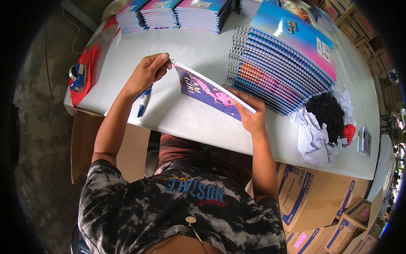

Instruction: The person assembles spiral-bound notebooks by inserting metal coils into the punched holes of the covers and pages. They use pliers to secure the coils and stack the finished notebooks on the table.

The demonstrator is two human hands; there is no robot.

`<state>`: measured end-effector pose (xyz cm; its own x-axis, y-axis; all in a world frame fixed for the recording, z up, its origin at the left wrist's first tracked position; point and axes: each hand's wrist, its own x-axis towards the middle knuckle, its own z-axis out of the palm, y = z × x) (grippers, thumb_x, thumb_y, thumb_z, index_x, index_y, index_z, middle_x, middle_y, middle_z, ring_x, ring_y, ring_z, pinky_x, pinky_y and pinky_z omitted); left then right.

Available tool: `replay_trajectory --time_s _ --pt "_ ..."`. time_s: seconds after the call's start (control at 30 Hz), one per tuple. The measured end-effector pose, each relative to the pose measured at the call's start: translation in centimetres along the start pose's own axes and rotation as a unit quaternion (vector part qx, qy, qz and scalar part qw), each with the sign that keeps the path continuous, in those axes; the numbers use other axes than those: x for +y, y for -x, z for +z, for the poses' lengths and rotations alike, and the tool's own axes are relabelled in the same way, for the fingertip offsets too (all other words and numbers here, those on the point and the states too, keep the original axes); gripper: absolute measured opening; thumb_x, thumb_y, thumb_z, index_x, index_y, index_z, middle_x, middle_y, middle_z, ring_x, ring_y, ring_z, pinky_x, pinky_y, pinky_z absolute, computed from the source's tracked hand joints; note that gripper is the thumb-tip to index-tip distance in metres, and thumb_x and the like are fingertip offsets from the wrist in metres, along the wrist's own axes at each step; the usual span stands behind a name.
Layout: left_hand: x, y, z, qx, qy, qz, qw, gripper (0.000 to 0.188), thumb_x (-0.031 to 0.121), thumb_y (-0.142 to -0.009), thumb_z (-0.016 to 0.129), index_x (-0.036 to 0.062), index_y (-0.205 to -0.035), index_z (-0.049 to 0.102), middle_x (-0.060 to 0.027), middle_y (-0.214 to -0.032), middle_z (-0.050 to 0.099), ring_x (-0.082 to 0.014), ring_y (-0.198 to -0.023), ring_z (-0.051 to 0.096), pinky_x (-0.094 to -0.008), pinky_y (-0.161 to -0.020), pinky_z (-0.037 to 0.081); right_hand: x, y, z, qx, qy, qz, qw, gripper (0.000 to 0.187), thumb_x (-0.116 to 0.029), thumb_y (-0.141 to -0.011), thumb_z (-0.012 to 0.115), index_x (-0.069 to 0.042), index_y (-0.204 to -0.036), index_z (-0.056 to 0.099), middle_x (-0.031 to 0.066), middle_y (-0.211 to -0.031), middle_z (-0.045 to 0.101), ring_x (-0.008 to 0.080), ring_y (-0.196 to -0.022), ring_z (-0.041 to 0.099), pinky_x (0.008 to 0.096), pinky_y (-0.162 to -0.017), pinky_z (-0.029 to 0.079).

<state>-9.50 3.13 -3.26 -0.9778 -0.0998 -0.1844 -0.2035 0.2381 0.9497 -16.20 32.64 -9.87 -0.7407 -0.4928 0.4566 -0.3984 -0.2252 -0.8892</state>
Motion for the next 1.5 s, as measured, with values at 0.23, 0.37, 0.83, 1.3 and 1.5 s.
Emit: replay_trajectory --time_s 0.23,0.37,0.83,1.3,1.5 --pt "2.9 0.0 -0.1 0.054 -0.323 0.322 0.888 0.031 0.02 -0.081 0.066 0.0038 -0.106 0.059 -0.0062 -0.096 0.064 -0.0214 -0.082 0.058 -0.036 -0.072 0.046 -0.8 -0.5 0.6 0.03 -0.065 0.026 0.997 0.024 -0.004 -0.083 0.062 0.003 -0.106 0.062 0.0051 -0.091 0.067 0.009 -0.08 0.06 0.0216 -0.075 0.047" --pt "5.6 0.3 -0.4 -0.056 -0.484 0.136 0.863 0.043 0.017 -0.078 0.067 0.0073 -0.117 0.053 -0.0108 -0.114 0.056 -0.0286 -0.1 0.054 -0.0399 -0.082 0.044 0.6 0.7 -0.2 -0.003 0.057 0.01 0.998 0.024 -0.007 -0.085 0.062 0.001 -0.107 0.063 0.0065 -0.089 0.068 0.0074 -0.078 0.059 0.0215 -0.071 0.047" --pt "-8.2 2.5 4.5 0.141 -0.615 0.368 0.683 0.111 0.077 -0.071 0.039 -0.0086 -0.138 0.016 -0.0304 -0.145 0.005 -0.0458 -0.135 -0.001 -0.0588 -0.103 -0.009 -0.2 2.9 2.6 0.007 0.138 -0.068 0.988 0.036 0.009 -0.074 0.058 -0.001 -0.108 0.063 0.0138 -0.105 0.064 0.0245 -0.095 0.064 0.0297 -0.082 0.051" --pt "-4.4 0.7 2.9 0.411 -0.433 0.532 0.6 0.108 0.08 -0.075 0.021 -0.0096 -0.137 0.022 -0.0302 -0.145 0.003 -0.0481 -0.133 -0.008 -0.059 -0.101 -0.014 -0.7 3.2 3.9 -0.028 0.145 -0.219 0.965 0.027 -0.001 -0.077 0.061 0.001 -0.104 0.064 0.0191 -0.095 0.066 0.0282 -0.085 0.067 0.031 -0.071 0.055" --pt "-10.4 3.4 6.0 0.203 -0.531 0.505 0.65 0.112 0.082 -0.073 0.023 -0.008 -0.139 0.015 -0.0302 -0.145 0.004 -0.0512 -0.132 -0.003 -0.0627 -0.1 -0.012 -0.5 3.2 3.7 -0.007 0.144 -0.223 0.964 0.028 -0.001 -0.077 0.062 0.002 -0.105 0.063 0.0198 -0.095 0.066 0.0279 -0.083 0.067 0.0312 -0.071 0.055"
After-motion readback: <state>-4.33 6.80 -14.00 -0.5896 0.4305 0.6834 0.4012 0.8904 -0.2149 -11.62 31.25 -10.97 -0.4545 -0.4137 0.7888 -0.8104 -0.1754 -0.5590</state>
